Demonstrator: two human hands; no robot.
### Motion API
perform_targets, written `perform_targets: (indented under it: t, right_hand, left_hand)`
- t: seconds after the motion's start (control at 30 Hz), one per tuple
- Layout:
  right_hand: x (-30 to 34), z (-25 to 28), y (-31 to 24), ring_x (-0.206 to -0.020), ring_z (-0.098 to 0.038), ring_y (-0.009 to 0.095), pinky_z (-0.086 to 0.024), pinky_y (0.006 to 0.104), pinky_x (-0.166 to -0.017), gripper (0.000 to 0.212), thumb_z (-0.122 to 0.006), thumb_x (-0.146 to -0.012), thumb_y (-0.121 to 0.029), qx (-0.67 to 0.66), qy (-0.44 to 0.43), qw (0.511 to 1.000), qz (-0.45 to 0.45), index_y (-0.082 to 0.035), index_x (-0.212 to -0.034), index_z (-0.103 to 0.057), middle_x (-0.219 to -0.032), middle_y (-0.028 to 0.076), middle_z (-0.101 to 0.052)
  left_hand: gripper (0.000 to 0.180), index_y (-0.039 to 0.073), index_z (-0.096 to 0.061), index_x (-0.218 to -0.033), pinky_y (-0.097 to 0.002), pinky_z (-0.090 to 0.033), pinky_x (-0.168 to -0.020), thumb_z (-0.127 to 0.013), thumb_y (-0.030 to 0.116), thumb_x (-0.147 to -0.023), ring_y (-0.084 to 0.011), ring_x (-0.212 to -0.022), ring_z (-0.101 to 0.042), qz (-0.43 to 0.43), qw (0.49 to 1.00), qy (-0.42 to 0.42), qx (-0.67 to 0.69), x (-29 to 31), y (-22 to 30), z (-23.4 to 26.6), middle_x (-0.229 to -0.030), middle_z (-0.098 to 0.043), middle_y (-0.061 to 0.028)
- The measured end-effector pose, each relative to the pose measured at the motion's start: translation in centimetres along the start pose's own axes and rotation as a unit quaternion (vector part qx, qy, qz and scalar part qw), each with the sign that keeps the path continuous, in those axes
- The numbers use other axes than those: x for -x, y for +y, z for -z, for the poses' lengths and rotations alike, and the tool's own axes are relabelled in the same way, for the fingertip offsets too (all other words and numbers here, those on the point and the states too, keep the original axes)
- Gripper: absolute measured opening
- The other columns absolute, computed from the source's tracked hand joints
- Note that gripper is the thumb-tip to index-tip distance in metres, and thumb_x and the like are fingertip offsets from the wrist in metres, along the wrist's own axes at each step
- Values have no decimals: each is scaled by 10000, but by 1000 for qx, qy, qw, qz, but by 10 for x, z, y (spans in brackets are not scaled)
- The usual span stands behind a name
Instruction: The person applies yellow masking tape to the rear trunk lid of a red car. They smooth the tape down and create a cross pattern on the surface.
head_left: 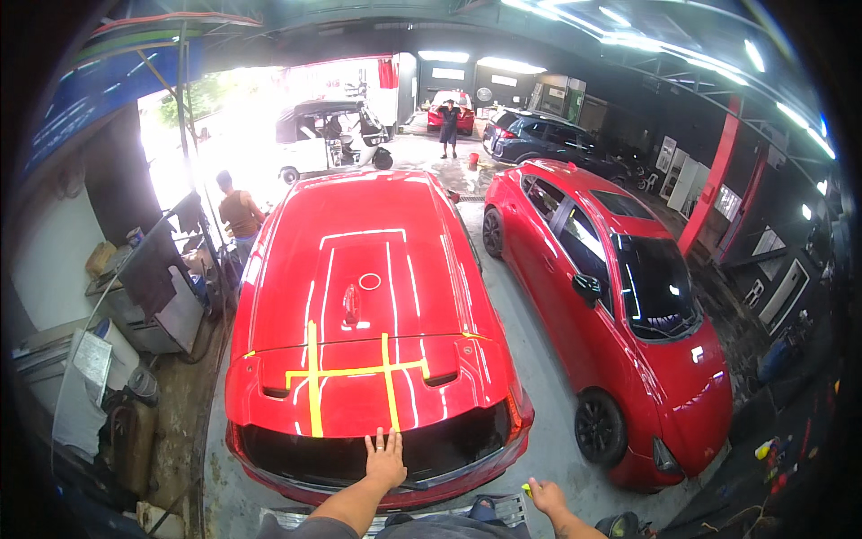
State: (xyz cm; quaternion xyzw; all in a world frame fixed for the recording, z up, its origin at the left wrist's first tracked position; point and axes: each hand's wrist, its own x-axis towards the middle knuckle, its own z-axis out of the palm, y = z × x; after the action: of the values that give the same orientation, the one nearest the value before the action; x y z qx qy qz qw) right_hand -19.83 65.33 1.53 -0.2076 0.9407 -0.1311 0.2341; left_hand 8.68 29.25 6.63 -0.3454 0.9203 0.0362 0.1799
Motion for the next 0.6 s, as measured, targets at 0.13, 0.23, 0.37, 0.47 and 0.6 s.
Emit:
perform_targets:
  t: [0.13, 0.23, 0.37, 0.47, 0.6]
  right_hand:
    - [34, 8, -34, -1142, -673, 497, -526, 559, -978, 778, -451, -1012, -702, 6, 10, 1000, 19, 1, -1102, -772, -1139, 332, -722]
    - [58, -14, -5, -1001, -743, 443, -566, 526, -890, 609, -575, -1013, -572, 43, 39, 998, 28, -1, -1038, -785, -1012, 284, -763]
    - [90, -47, 81, -1003, -724, 467, -558, 550, -900, 644, -571, -987, -634, 88, 5, 993, -81, -26, -1059, -771, -1036, 276, -753]
    - [119, -53, 91, -1014, -719, 459, -556, 550, -904, 627, -578, -986, -621, 101, -57, 987, -113, -33, -1121, -746, -1070, 272, -743]
    - [149, -46, 120, -1030, -712, 450, -552, 551, -908, 617, -586, -986, -604, 118, -101, 979, -136, -41, -1204, -713, -1115, 266, -730]
  left_hand:
    - [749, 129, -330, -1665, -634, -151, -1286, -614, 403, -1029, -403, -1603, -242, -72, 995, 74, 11, -21, -23, 0, -1689, -375, -133]
    - [616, 135, -443, -1608, -622, -209, -1274, -585, 364, -1053, -396, -1555, -345, -104, 985, 137, -9, -47, -50, 3, -1612, -480, -134]
    - [536, 137, -526, -1548, -622, -275, -1250, -534, 395, -1079, -389, -1490, -460, -148, 966, 207, -54, -81, -66, -14, -1587, -526, -136]
    - [544, 129, -538, -1541, -614, -263, -1259, -575, 376, -1058, -374, -1498, -451, -150, 968, 202, -24, -81, -71, -34, -1590, -515, -123]
    - [664, 156, -510, -1564, -592, -283, -1250, -676, 446, -990, -359, -1510, -433, -138, 975, 173, 15, -77, -64, -6, -1581, -521, -96]
